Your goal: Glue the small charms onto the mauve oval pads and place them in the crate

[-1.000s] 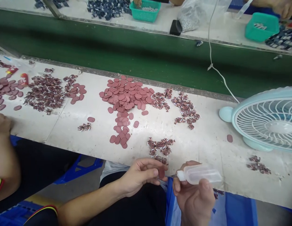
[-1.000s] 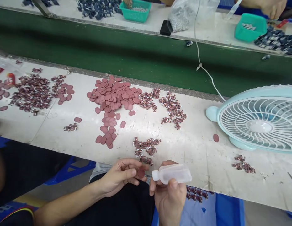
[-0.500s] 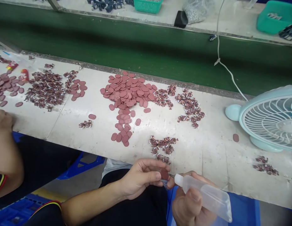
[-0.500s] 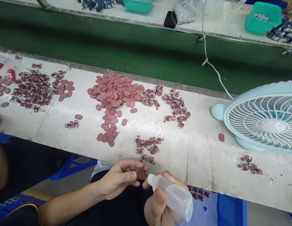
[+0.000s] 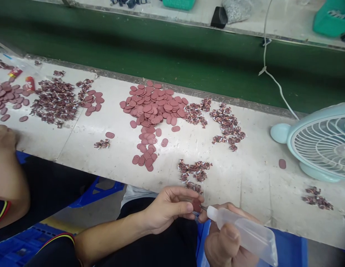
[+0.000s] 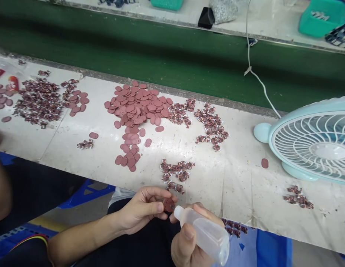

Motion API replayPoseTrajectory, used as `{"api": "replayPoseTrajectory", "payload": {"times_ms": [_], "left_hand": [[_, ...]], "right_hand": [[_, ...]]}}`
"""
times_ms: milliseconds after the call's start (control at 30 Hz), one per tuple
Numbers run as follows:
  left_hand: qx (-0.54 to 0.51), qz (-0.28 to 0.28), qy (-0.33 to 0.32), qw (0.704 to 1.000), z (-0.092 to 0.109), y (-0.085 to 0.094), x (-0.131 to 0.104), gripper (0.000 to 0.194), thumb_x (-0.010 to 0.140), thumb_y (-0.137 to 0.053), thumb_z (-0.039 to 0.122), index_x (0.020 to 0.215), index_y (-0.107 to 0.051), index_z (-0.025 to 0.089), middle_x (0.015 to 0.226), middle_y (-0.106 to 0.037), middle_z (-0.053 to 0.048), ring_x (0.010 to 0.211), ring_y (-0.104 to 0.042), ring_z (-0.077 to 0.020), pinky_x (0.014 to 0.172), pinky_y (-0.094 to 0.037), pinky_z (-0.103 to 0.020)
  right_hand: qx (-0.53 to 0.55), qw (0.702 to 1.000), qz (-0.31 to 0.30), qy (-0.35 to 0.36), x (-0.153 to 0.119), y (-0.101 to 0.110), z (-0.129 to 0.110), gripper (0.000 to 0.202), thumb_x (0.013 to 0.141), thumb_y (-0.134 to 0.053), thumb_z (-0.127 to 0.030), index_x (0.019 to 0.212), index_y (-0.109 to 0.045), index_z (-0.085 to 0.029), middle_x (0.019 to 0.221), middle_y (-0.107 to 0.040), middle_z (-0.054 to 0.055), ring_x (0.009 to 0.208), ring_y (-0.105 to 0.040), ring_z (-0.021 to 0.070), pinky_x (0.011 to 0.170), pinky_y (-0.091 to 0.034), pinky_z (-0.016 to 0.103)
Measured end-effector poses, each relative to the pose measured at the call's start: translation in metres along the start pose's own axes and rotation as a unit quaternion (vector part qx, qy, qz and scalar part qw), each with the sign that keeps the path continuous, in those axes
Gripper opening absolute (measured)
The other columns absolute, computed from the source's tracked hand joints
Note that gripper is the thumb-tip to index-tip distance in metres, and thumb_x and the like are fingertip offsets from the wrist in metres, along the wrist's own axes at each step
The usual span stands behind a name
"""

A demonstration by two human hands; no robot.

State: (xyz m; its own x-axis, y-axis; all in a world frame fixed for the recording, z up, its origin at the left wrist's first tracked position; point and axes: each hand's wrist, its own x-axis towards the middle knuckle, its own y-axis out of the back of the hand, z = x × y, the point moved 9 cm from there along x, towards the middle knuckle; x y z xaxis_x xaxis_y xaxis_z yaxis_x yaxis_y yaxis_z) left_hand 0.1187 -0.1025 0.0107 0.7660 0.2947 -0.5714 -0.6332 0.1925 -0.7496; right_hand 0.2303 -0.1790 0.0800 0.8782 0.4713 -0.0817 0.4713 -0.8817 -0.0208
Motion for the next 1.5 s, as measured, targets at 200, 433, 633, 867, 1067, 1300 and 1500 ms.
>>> {"api": "replayPoseTrajectory", "payload": {"times_ms": [200,433,633,867,1067,1300,1500], "left_hand": [[-0.004,-0.003,0.0,1.0,0.002,0.0,-0.001,0.031,0.069,-0.096,0.025,0.098,-0.085,0.023,0.106,-0.083,-0.006,0.087,-0.078,-0.015,0.07,-0.062,-0.019],[-0.018,-0.011,0.001,1.0,0.002,-0.001,-0.001,0.03,0.071,-0.095,0.024,0.099,-0.084,0.023,0.107,-0.083,-0.006,0.088,-0.078,-0.0144,0.071,-0.063,-0.019],[-0.017,-0.015,-0.006,1.0,0.004,-0.001,0.0,0.029,0.071,-0.095,0.023,0.098,-0.084,0.022,0.106,-0.083,-0.006,0.086,-0.078,-0.0143,0.07,-0.063,-0.018],[-0.03,-0.044,-0.018,0.998,0.01,-0.004,-0.002,0.025,0.078,-0.09,0.018,0.101,-0.082,0.022,0.115,-0.082,-0.008,0.103,-0.079,-0.0202,0.079,-0.062,-0.019],[-0.016,-0.036,-0.036,0.999,0.024,0.009,-0.005,0.021,0.083,-0.085,0.02,0.104,-0.08,0.021,0.114,-0.081,-0.008,0.093,-0.081,-0.0222,0.072,-0.065,-0.022],[-0.008,0.017,-0.07,0.997,0.041,0.036,-0.01,0.02,0.087,-0.082,0.024,0.107,-0.079,0.02,0.116,-0.081,-0.012,0.089,-0.082,-0.0214,0.062,-0.062,-0.019],[0.013,0.026,-0.063,0.998,0.04,0.035,-0.013,0.02,0.089,-0.08,0.023,0.108,-0.079,0.018,0.118,-0.08,-0.013,0.091,-0.081,-0.0207,0.062,-0.06,-0.017]], "right_hand": [[0.006,0.997,0.048,0.065,0.003,-0.001,-0.021,0.021,0.09,-0.07,-0.046,0.102,-0.064,-0.03,0.064,-0.064,-0.003,0.047,-0.059,0.0229,0.046,-0.048,0.041],[0.023,0.998,0.035,0.056,0.004,-0.003,-0.02,0.022,0.089,-0.072,-0.048,0.101,-0.066,-0.03,0.065,-0.062,-0.004,0.051,-0.061,0.022,0.046,-0.049,0.04],[0.045,0.994,0.056,0.084,0.002,0.001,-0.021,0.025,0.083,-0.076,-0.042,0.1,-0.069,-0.024,0.066,-0.065,-0.003,0.05,-0.063,0.0216,0.044,-0.05,0.038],[0.543,0.775,-0.031,-0.323,0.035,0.022,0.056,0.028,0.085,-0.07,-0.038,0.108,-0.064,-0.023,0.075,-0.056,-0.002,0.056,-0.056,0.0114,0.042,-0.049,0.021],[0.779,0.369,-0.179,-0.475,0.067,0.02,0.068,0.025,0.09,-0.044,-0.004,0.099,-0.054,-0.025,0.067,-0.041,-0.01,0.045,-0.046,-0.0028,0.043,-0.025,0.001],[0.24,0.949,-0.099,-0.18,0.065,0.03,0.049,0.019,0.088,-0.074,-0.021,0.106,-0.069,-0.021,0.062,-0.057,-0.007,0.043,-0.049,0.0055,0.037,-0.038,0.014],[-0.378,0.901,-0.215,0.0,0.102,-0.029,0.042,0.033,0.096,-0.062,-0.048,0.115,-0.077,-0.026,0.08,-0.075,0.002,0.072,-0.067,0.0199,0.072,-0.05,0.033]]}}
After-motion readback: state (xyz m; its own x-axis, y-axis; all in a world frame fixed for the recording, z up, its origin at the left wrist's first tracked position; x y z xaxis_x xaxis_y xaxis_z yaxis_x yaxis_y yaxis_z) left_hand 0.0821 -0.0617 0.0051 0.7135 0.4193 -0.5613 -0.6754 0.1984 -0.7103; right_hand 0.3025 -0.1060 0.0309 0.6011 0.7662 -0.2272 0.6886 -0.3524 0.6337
